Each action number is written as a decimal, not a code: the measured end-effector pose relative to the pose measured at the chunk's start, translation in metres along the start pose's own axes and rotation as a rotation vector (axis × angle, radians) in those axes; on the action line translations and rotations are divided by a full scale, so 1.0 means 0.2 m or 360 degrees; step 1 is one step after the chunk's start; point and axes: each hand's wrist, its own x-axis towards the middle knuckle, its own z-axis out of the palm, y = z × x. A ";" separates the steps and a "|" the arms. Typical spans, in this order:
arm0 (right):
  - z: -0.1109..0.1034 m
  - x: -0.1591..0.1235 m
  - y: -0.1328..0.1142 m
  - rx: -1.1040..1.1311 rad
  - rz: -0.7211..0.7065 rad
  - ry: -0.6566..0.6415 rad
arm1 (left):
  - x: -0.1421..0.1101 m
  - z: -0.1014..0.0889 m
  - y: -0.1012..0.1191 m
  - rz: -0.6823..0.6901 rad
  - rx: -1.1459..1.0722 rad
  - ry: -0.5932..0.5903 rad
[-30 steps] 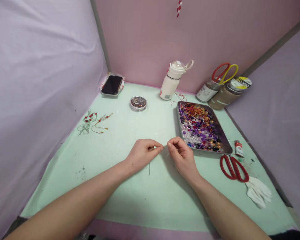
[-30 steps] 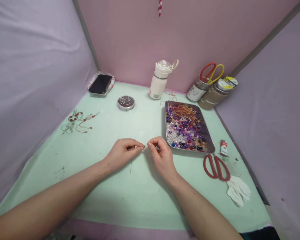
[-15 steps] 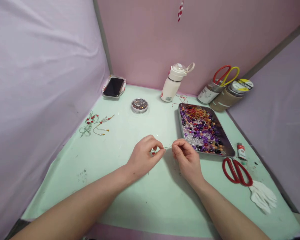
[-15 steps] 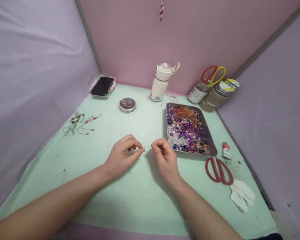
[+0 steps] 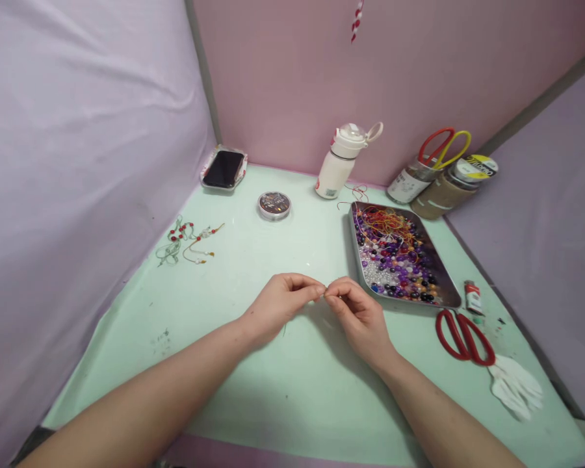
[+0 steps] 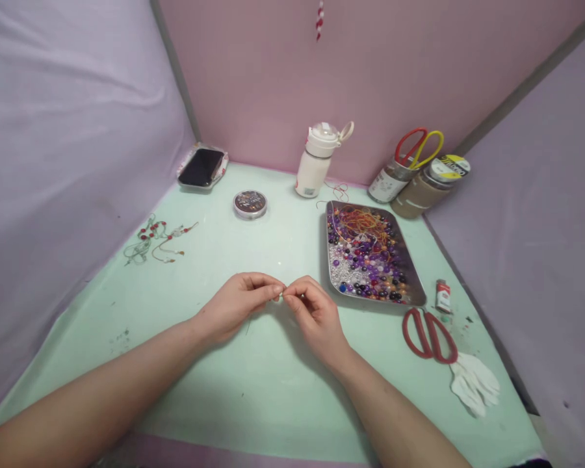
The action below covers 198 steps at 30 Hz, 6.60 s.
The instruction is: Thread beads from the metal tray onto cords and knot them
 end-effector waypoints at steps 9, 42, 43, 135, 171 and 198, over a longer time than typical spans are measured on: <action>0.02 -0.01 0.03 -0.0009 0.0086 0.0053 | 0.01 0.00 -0.01 0.0269 0.0474 0.0156; 0.06 0.01 0.07 0.0248 0.0395 0.0250 | 0.04 0.00 -0.08 0.0500 0.0542 0.0219; 0.06 0.01 0.07 0.0256 0.0407 0.0246 | 0.04 0.00 -0.08 0.0507 0.0552 0.0221; 0.04 0.03 0.04 -0.0321 0.0119 0.0153 | 0.07 -0.02 -0.10 0.0419 0.0759 0.0242; 0.06 0.04 0.06 0.0230 0.0530 0.0082 | 0.04 -0.04 -0.07 0.1002 0.1229 0.0350; 0.07 0.04 0.05 0.0131 0.0530 0.0171 | 0.05 -0.05 -0.06 0.0953 0.1117 0.0419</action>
